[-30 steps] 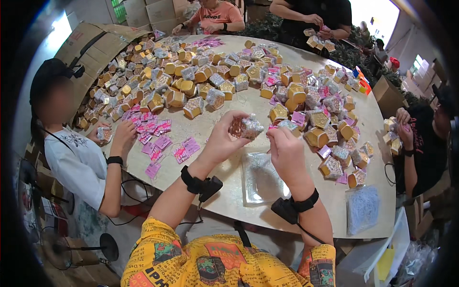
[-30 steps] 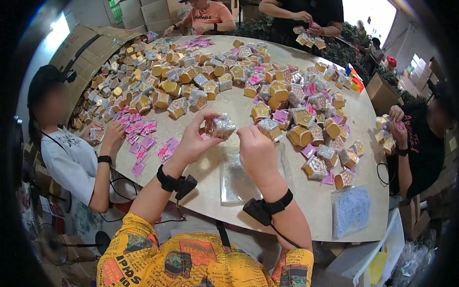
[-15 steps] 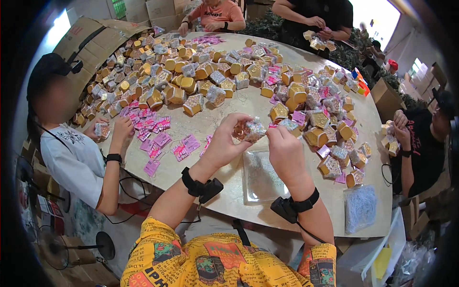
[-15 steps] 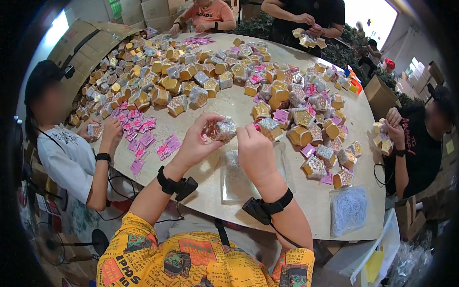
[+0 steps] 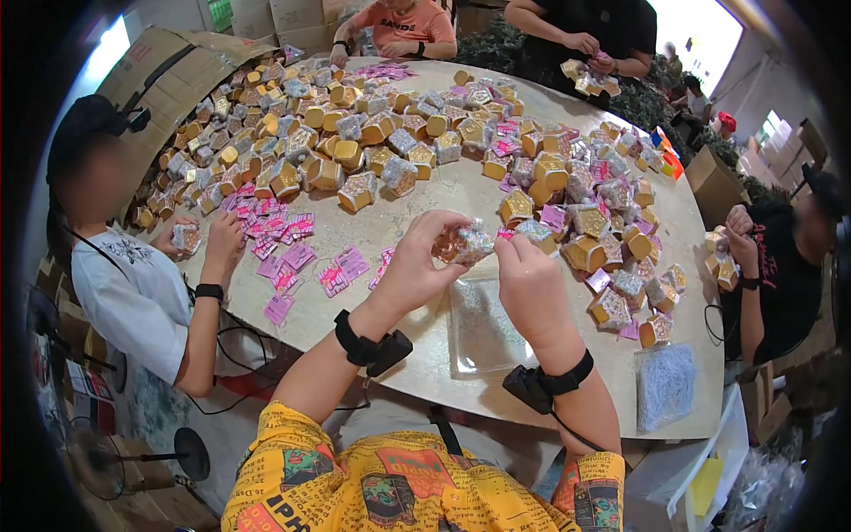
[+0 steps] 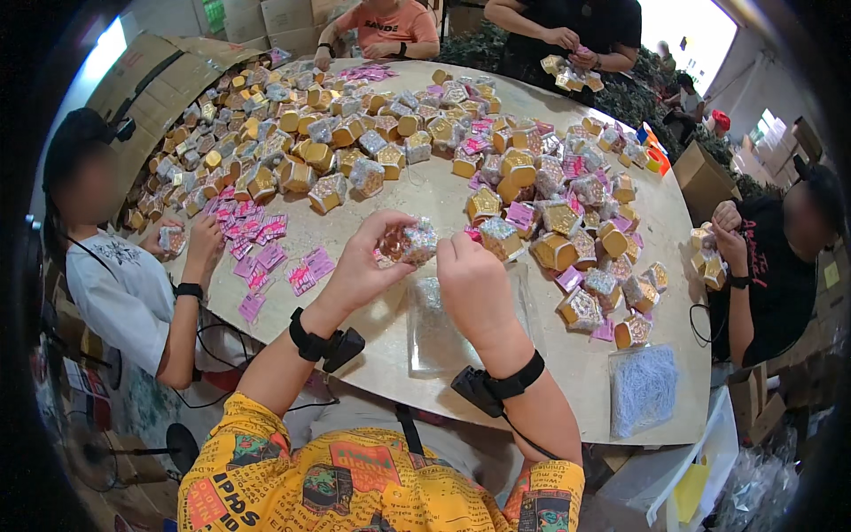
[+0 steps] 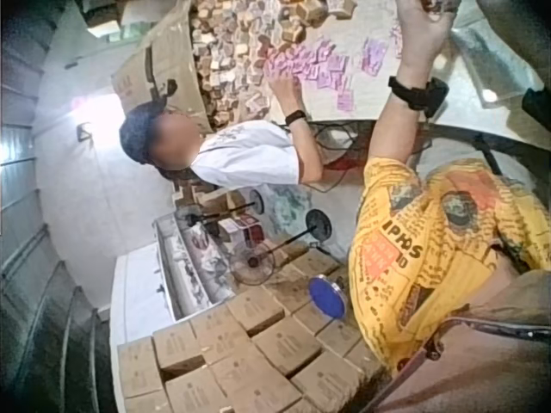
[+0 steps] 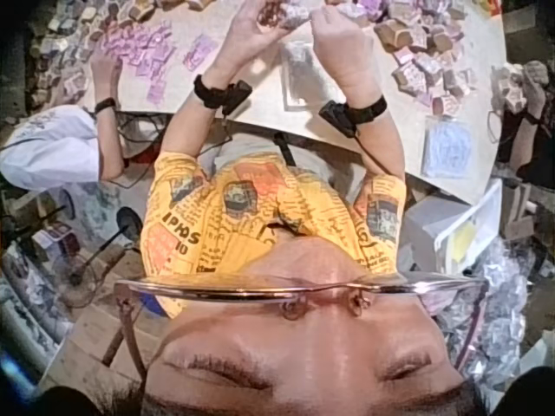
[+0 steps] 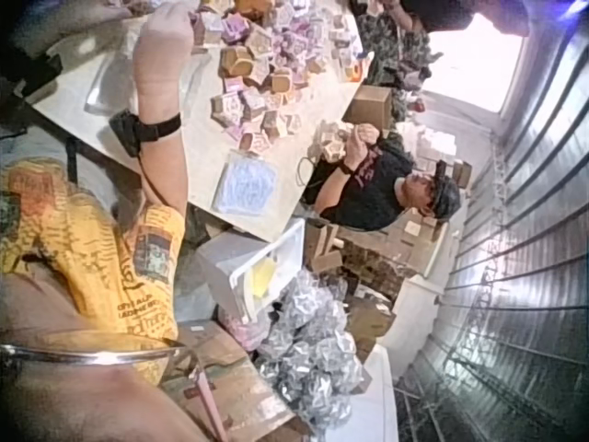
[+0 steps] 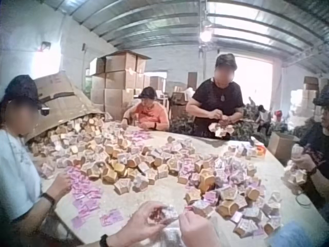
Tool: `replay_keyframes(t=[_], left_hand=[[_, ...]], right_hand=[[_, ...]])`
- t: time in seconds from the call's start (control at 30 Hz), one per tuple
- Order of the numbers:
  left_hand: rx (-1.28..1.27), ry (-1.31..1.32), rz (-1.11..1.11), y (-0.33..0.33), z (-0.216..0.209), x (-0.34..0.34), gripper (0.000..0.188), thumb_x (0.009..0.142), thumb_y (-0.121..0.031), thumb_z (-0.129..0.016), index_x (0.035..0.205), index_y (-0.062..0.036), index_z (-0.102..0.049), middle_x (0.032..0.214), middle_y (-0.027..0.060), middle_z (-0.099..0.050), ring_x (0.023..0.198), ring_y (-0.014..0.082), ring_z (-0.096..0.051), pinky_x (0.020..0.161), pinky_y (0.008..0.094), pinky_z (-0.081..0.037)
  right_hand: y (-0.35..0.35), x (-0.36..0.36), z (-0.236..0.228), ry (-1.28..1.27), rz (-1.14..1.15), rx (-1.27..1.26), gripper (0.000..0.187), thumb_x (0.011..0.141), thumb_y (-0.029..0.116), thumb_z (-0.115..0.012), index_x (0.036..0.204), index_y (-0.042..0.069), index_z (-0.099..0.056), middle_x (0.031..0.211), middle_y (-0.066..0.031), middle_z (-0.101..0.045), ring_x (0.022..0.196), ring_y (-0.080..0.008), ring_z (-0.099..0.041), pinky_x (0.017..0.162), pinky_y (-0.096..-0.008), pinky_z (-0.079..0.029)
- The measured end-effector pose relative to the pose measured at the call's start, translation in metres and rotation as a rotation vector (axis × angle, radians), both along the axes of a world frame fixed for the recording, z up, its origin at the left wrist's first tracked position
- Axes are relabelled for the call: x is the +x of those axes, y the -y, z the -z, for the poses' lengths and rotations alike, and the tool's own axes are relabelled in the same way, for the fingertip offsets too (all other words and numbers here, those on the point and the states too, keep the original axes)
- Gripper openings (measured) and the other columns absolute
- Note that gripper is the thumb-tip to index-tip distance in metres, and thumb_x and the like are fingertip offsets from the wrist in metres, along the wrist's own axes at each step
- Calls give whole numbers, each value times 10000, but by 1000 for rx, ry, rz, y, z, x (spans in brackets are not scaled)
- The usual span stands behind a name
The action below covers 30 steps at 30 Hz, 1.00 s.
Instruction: The person sits at a table and repeatedly picks up small, individually wrapped candies and pink labels. They place each candy into a clear plastic bag, insert a label, and set the finished package on the table. The process is repeated continuously with other workers visible in the background.
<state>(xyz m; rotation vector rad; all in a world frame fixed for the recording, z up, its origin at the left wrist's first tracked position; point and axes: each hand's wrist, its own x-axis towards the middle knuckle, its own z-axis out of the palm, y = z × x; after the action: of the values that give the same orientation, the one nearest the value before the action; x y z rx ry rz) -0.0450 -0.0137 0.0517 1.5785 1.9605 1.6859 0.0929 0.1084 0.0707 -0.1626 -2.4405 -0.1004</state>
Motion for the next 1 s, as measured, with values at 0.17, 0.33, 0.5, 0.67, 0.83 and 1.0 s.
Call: replay_keyframes(t=[0.17,0.33,0.5,0.67,0.83,1.0], left_hand=[[-41,-7,-24,3,-5,3,481,674,-24,-704,1130,-44,-556,1068,122,-561,1004,278,-573,849,341,-493],[-78,-83,-51,1,1,4,469,686,-74,-720,1128,-42,-564,1063,129,-577,998,288,-576,850,351,-490],[-83,-158,-51,3,-3,5,469,690,-81,-722,1130,-33,-566,1060,139,-579,991,294,-580,858,366,-482],[-54,-76,12,1,-1,3,470,689,-82,-725,1127,-24,-565,1044,146,-580,972,299,-585,851,369,-479],[-119,-74,-20,3,-4,5,473,680,-82,-731,1122,-25,-573,1043,144,-579,964,297,-590,841,360,-484],[-110,63,9,7,2,0,531,660,-55,-767,1154,-39,-575,1073,97,-581,997,216,-589,866,310,-472]], right_hand=[[3,0,-6,76,22,196,56,722,90,-574,763,62,-548,769,-68,-527,713,-191,-590,622,-287,-489],[-6,1,0,97,-23,204,53,721,81,-572,762,59,-548,767,-71,-525,717,-201,-589,622,-300,-492],[-11,1,1,74,-67,24,68,715,51,-572,777,45,-545,766,-85,-530,706,-231,-597,614,-324,-499],[-14,0,5,70,-72,-119,69,716,24,-568,780,31,-542,760,-116,-537,692,-274,-610,618,-364,-506],[-9,0,4,67,-91,-81,53,726,20,-586,774,20,-562,749,-126,-543,693,-279,-607,602,-341,-503],[-21,7,-1,69,-183,-1079,95,830,19,-655,894,-51,-646,738,-80,-659,606,-118,-633,545,-242,-491]])
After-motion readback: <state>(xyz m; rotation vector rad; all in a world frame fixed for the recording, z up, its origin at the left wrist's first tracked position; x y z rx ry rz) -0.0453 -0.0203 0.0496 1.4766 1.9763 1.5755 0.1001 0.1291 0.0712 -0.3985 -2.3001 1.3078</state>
